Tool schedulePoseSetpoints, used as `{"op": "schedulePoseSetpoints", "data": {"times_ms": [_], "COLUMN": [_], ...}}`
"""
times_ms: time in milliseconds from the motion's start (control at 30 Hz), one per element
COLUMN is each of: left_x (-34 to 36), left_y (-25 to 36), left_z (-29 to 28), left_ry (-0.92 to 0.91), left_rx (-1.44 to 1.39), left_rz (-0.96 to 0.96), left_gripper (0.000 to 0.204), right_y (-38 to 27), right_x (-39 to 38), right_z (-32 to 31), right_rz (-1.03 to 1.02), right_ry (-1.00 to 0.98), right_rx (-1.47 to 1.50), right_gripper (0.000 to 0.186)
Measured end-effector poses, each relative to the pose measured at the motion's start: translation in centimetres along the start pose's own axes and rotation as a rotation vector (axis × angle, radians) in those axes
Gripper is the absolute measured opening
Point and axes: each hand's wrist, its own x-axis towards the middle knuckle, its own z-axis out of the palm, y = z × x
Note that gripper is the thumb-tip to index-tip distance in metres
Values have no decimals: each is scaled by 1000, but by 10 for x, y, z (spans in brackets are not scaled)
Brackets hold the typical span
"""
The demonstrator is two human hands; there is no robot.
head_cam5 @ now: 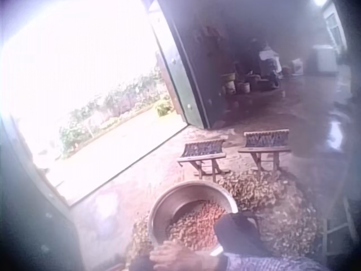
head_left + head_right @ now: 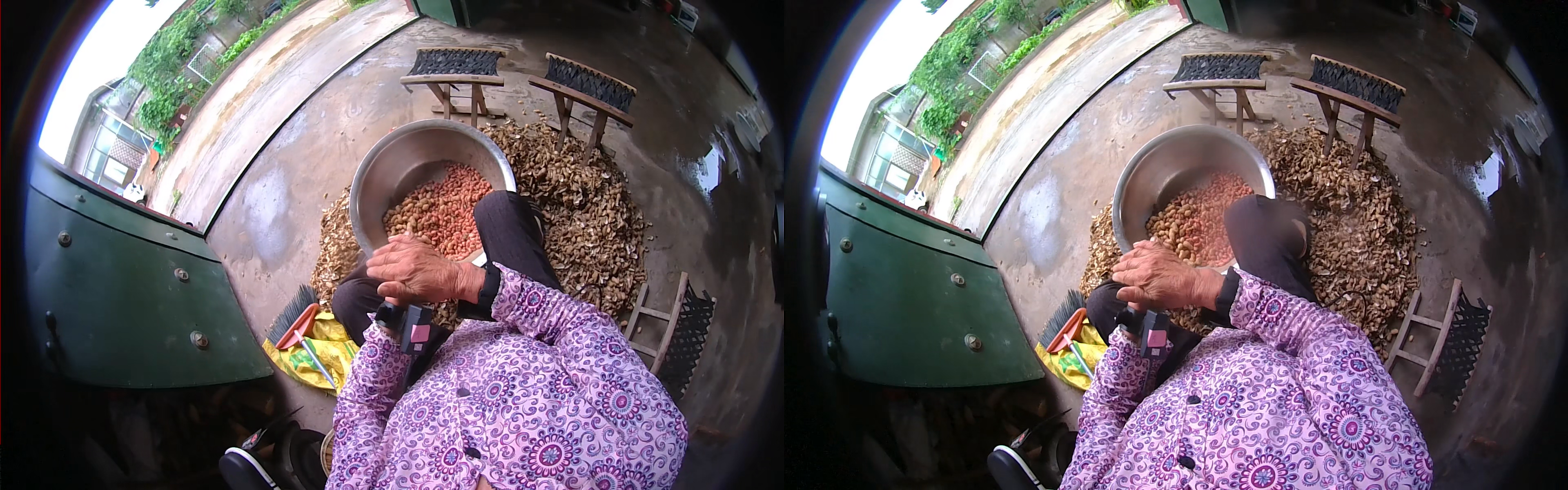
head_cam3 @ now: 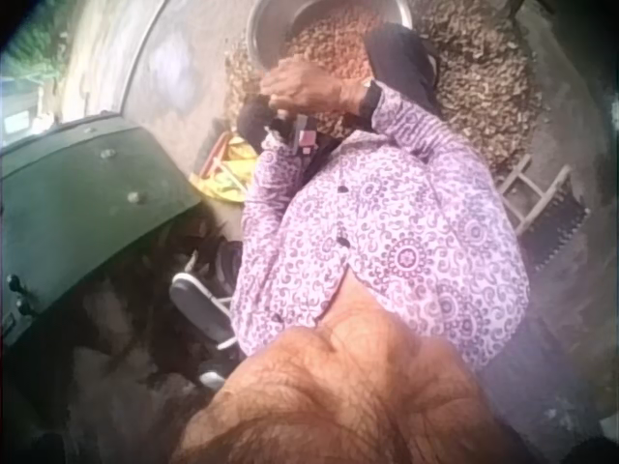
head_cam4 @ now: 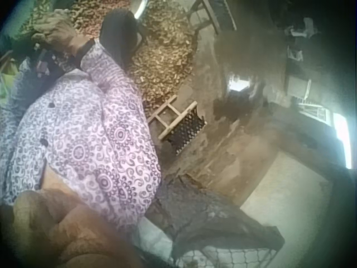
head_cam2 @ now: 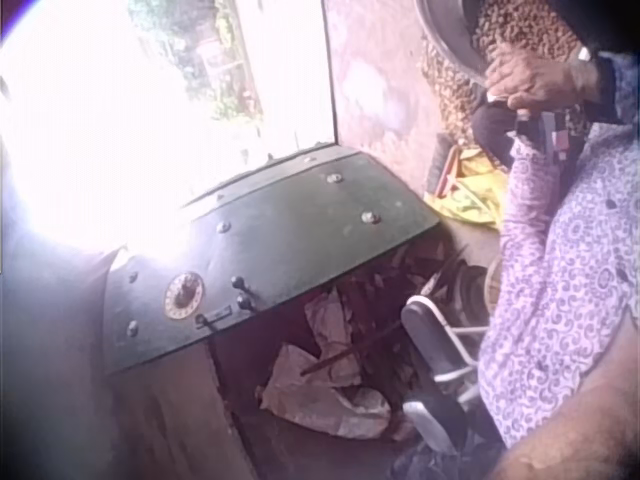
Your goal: The person sits on the floor and shells peanuts by hand, placing the shelled nuts into a metal bowl and discarding the shells onto the floor. The person repeatedly picks up peanuts, removes the shells, and drops the kernels into the bowl.
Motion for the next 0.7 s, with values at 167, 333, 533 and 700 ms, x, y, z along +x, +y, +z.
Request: {"op": "schedulePoseSetpoints", "data": {"times_ms": [167, 333, 533, 700], "left_x": [-3, 0, 5, 11], "left_y": [-9, -7, -5, 16], "left_z": [-5, -7, -5, -24], "left_ry": [27, 58, 93, -104], "left_rx": [97, 190, 309, 275], "left_rz": [-54, -101, -155, -359], "left_gripper": [21, 22, 22, 22], "right_y": [7, -1, -3, -67], "right_x": [-3, 2, -1, 10], "right_z": [3, -1, -5, -29], "right_rz": [220, 238, 184, -8], "right_ry": [-352, -428, -338, -68], "right_rx": [72, -1, 203, 628], "right_gripper": [44, 36, 33, 34]}}
